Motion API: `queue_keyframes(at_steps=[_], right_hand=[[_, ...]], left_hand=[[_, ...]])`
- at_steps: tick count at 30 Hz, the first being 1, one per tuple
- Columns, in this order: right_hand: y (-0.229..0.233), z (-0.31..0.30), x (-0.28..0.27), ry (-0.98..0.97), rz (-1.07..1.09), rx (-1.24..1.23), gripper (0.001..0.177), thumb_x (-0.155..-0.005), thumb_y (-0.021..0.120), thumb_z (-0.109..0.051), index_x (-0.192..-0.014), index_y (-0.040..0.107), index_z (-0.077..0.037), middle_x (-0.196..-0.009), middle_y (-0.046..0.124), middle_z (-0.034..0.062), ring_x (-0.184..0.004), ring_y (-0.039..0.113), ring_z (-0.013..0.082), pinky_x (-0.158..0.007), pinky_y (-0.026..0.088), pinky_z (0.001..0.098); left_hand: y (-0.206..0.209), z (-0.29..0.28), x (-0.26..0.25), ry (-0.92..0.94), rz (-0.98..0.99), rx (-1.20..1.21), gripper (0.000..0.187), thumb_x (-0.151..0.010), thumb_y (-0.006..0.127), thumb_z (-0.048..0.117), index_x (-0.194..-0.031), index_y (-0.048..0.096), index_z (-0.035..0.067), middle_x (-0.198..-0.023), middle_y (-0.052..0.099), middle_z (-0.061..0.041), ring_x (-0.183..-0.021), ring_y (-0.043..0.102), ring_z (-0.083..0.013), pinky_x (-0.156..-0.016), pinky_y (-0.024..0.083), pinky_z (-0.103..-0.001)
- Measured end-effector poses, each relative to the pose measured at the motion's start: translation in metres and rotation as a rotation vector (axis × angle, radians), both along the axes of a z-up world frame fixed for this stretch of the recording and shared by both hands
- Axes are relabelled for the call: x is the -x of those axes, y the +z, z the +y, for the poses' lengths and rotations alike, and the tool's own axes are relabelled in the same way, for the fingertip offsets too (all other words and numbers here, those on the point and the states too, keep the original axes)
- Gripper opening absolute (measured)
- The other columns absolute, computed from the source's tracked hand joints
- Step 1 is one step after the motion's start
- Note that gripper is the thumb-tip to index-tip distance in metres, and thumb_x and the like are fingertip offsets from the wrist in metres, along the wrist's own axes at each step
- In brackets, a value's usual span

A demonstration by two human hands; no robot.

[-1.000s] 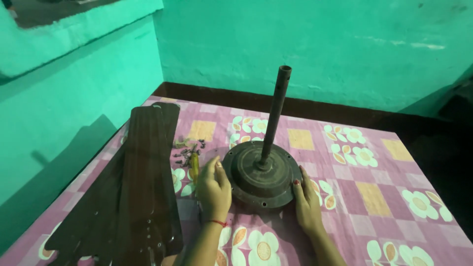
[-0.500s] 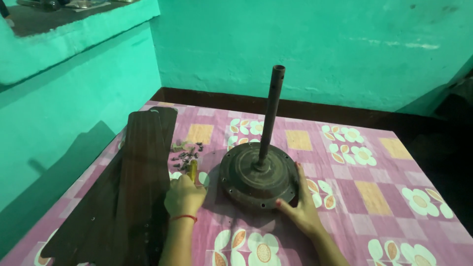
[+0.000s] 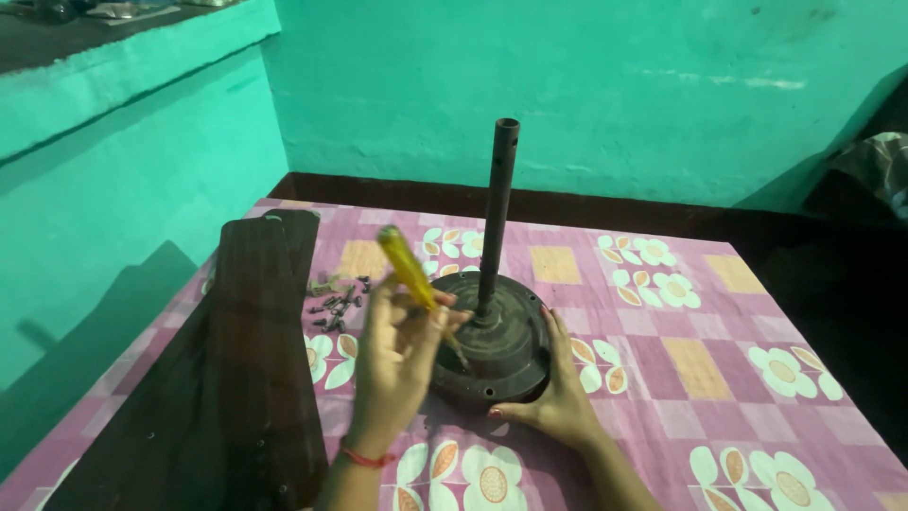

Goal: The person assembles a ceiling fan on a table. They use a screwdriver to attach fan blades to the motor housing, remove and reattach the motor cover, and tighten screws to secure the components.

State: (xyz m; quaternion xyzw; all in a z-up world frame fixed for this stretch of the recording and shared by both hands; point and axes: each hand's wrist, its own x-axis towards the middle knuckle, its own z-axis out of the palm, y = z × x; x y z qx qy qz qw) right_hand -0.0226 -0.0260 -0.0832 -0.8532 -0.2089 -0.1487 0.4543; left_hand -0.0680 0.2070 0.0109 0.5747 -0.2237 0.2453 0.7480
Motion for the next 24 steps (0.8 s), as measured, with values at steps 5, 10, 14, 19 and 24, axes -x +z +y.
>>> queue_keyframes(at_steps=[5, 10, 14, 19, 24], right_hand=[[0.003, 0.002, 0.001, -0.004, -0.023, 0.012, 0.155, -0.039, 0.103, -0.041, -0.160, 0.011, -0.012, -0.167, 0.014, 0.0174, -0.154, 0.020, 0.0370, -0.121, 0.030, 0.0498], [0.005, 0.002, 0.002, -0.010, -0.011, 0.029, 0.152, -0.040, 0.103, -0.042, -0.159, 0.013, -0.011, -0.167, 0.016, 0.0164, -0.154, 0.021, 0.0362, -0.120, 0.031, 0.0494], [0.004, 0.002, 0.001, 0.007, -0.036, 0.015, 0.151, -0.041, 0.102, -0.042, -0.159, 0.014, -0.011, -0.166, 0.017, 0.0172, -0.154, 0.022, 0.0369, -0.120, 0.032, 0.0500], [0.004, 0.001, 0.002, 0.009, -0.014, 0.001, 0.151, -0.041, 0.102, -0.043, -0.160, 0.014, -0.010, -0.166, 0.018, 0.0173, -0.154, 0.023, 0.0366, -0.121, 0.031, 0.0501], [0.004, 0.001, 0.002, 0.015, -0.031, -0.007, 0.151, -0.041, 0.101, -0.045, -0.160, 0.014, -0.009, -0.167, 0.018, 0.0180, -0.154, 0.024, 0.0363, -0.120, 0.033, 0.0493]], left_hand=[[0.001, -0.020, 0.004, 0.004, 0.005, -0.116, 0.041, -0.101, 0.060, 0.003, -0.139, 0.045, -0.001, -0.113, 0.071, -0.013, -0.104, 0.077, -0.0208, -0.092, 0.065, -0.033], [-0.008, -0.024, 0.004, 0.002, 0.020, -0.134, 0.043, -0.101, 0.058, 0.002, -0.141, 0.043, -0.001, -0.117, 0.069, -0.012, -0.107, 0.076, -0.0196, -0.094, 0.064, -0.032], [-0.017, -0.030, 0.000, -0.011, 0.032, -0.156, 0.043, -0.102, 0.059, 0.001, -0.141, 0.044, -0.001, -0.119, 0.069, -0.014, -0.109, 0.076, -0.0213, -0.093, 0.064, -0.031], [-0.020, -0.037, 0.000, 0.101, -0.030, -0.207, 0.066, -0.099, 0.062, 0.002, -0.155, 0.026, 0.002, -0.118, 0.070, -0.014, -0.105, 0.077, -0.0193, -0.087, 0.066, -0.029], [-0.009, -0.034, 0.003, 0.153, -0.047, -0.351, 0.080, -0.102, 0.059, -0.002, -0.168, 0.017, 0.012, -0.120, 0.071, -0.017, -0.103, 0.080, -0.0186, -0.088, 0.068, -0.028]])
